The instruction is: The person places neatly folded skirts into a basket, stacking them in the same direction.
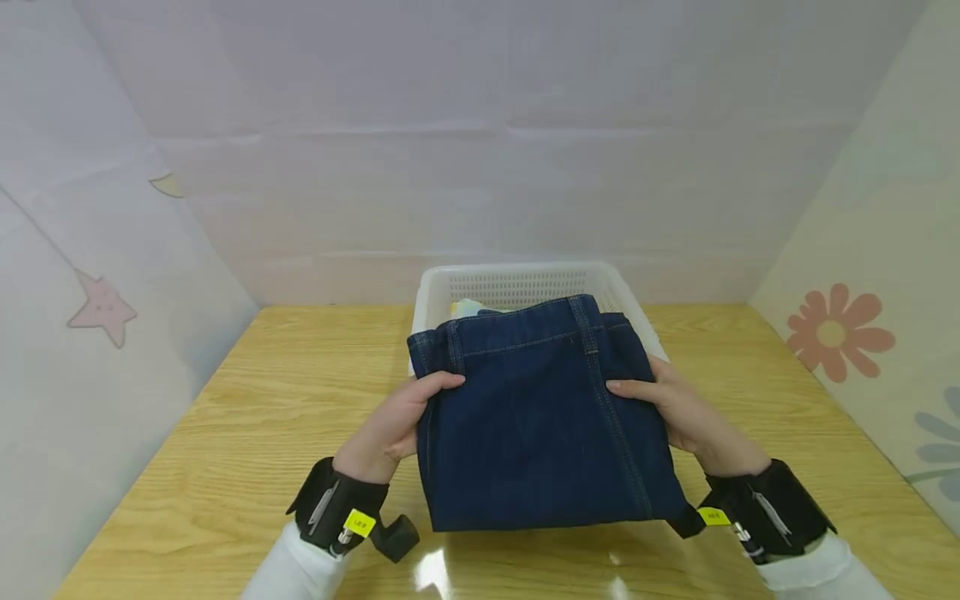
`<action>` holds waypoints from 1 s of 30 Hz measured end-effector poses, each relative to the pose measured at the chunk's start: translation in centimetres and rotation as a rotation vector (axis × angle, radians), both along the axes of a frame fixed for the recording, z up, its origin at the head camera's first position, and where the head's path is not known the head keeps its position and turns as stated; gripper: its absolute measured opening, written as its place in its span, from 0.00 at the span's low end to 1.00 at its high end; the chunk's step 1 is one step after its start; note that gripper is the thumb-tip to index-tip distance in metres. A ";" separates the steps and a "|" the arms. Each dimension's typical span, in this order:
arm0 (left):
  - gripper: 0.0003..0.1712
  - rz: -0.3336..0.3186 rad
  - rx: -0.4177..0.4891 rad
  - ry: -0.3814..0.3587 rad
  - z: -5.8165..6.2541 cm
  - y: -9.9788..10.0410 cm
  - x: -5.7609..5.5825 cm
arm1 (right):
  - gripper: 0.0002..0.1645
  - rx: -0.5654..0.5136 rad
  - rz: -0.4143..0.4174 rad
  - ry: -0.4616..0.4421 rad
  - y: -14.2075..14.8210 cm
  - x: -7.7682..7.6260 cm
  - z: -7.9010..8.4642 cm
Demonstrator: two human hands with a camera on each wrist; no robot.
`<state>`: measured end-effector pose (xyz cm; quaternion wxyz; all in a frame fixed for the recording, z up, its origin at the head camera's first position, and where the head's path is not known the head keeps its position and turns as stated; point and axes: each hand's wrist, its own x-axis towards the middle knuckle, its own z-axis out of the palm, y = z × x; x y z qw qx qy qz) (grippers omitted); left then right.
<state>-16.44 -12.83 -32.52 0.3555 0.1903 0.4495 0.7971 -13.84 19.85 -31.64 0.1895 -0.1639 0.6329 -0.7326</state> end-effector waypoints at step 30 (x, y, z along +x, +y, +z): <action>0.14 0.656 -0.435 0.894 4.8 1.8 -5.6 | 0.26 -0.147 -0.609 0.368 -2.6 -4.7 3.1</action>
